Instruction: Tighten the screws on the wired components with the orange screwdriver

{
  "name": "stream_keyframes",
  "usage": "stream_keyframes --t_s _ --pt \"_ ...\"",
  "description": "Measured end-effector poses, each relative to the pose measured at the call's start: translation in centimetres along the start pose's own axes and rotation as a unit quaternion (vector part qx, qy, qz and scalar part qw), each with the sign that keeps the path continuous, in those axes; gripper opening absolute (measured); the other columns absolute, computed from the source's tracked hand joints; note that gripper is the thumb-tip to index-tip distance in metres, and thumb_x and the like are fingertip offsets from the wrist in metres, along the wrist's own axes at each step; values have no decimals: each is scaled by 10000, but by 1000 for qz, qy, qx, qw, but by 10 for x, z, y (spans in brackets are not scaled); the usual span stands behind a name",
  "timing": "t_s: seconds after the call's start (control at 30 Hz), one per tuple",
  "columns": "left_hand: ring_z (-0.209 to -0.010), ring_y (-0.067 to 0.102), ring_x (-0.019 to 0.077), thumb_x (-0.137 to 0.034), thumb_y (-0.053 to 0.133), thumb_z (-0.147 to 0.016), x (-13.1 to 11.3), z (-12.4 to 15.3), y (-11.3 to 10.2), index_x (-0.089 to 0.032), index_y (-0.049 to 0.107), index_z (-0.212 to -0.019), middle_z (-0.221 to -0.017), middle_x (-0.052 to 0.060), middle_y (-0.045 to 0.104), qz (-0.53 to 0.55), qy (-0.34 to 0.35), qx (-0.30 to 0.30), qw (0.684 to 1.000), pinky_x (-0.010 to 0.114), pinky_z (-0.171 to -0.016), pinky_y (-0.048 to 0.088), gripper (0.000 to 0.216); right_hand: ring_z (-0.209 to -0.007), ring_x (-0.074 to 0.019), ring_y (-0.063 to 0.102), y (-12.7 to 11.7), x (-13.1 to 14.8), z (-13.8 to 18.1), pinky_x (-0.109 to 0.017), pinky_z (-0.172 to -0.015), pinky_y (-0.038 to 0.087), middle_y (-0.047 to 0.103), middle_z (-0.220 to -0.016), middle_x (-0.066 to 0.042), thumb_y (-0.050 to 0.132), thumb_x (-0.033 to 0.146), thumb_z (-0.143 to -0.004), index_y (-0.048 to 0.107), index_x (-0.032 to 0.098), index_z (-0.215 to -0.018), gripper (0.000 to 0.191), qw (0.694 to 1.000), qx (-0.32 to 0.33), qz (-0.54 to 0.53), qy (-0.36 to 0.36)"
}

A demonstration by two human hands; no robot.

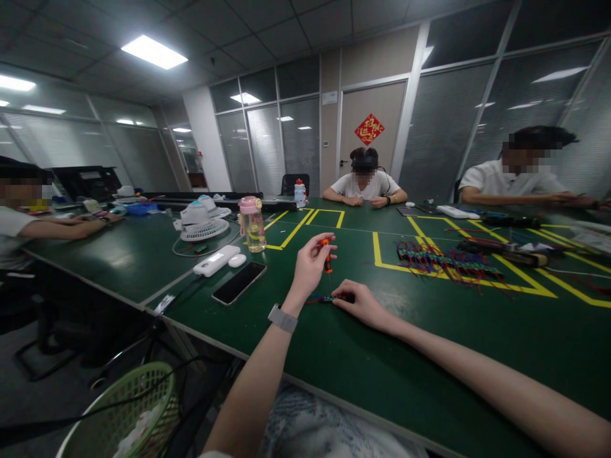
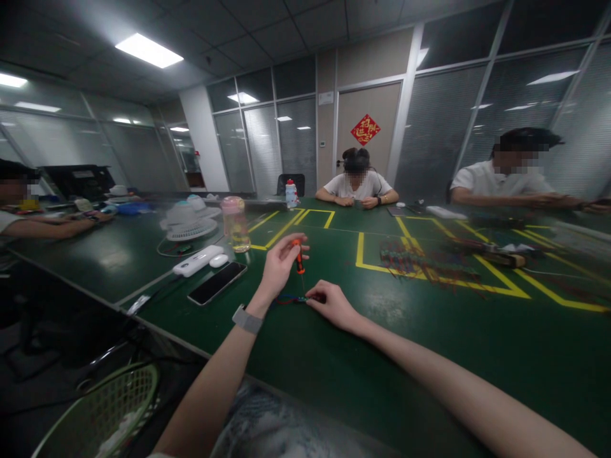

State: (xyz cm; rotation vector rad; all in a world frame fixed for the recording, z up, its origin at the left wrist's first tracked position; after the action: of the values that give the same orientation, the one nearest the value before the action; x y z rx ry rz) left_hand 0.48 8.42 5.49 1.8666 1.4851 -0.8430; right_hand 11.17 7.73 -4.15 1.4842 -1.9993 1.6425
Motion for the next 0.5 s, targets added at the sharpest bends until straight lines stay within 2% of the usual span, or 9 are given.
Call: stream_keyframes --t_s 0.1,0.17,0.3,0.37,0.43,0.5 --pt "-813 592 135 -299 651 -766 -5 1 -9 -178 643 -971 -933 47 611 -73 23 -34 996 247 -722 504 238 -716 -146 552 -1 2 1 -270 -656 448 593 -801 -44 606 198 -781 705 157 -873 142 1000 -3 2 -2" --pt "-867 581 144 -318 641 -775 -8 1 -10 -186 672 -935 -972 53 601 -99 32 -35 994 247 -762 486 210 -720 -146 551 -1 3 1 -271 -662 448 594 -803 -44 602 195 -783 705 157 -872 141 1000 -5 5 -4" --pt "-1016 579 189 -339 471 -880 -1 0 -1 -215 627 -1111 -1183 82 572 15 1 18 1000 308 -825 495 305 -710 -145 550 -1 4 2 -271 -655 446 593 -799 -44 603 189 -779 703 153 -875 143 1000 -5 11 -3" --pt "-943 610 182 -339 500 -868 3 0 3 -208 593 -1160 -1118 84 609 45 -14 30 998 317 -791 509 334 -710 -146 550 -1 4 2 -272 -658 449 594 -802 -45 604 188 -778 702 153 -876 143 1000 -5 9 -5" --pt "-826 616 150 -336 590 -815 2 1 0 -192 622 -1106 -979 63 636 7 -10 15 1000 282 -744 506 326 -715 -147 550 -1 5 2 -276 -667 453 596 -808 -47 602 186 -779 701 152 -877 144 1000 -5 7 -7" --pt "-794 600 130 -329 651 -768 -2 1 -5 -189 666 -1012 -939 49 621 -49 9 -9 999 247 -723 490 282 -720 -150 551 -1 6 2 -279 -674 455 597 -810 -50 599 182 -779 700 149 -873 142 1000 -5 6 -8"
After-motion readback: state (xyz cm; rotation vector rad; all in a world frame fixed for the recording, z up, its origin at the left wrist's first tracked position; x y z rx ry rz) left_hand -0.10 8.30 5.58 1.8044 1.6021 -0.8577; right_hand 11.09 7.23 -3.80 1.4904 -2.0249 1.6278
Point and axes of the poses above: each hand's wrist, its own z-axis away from the middle knuckle, its own y-axis out of the palm, x = y × z, the point moved 9 cm from there along -z, towards the middle knuckle
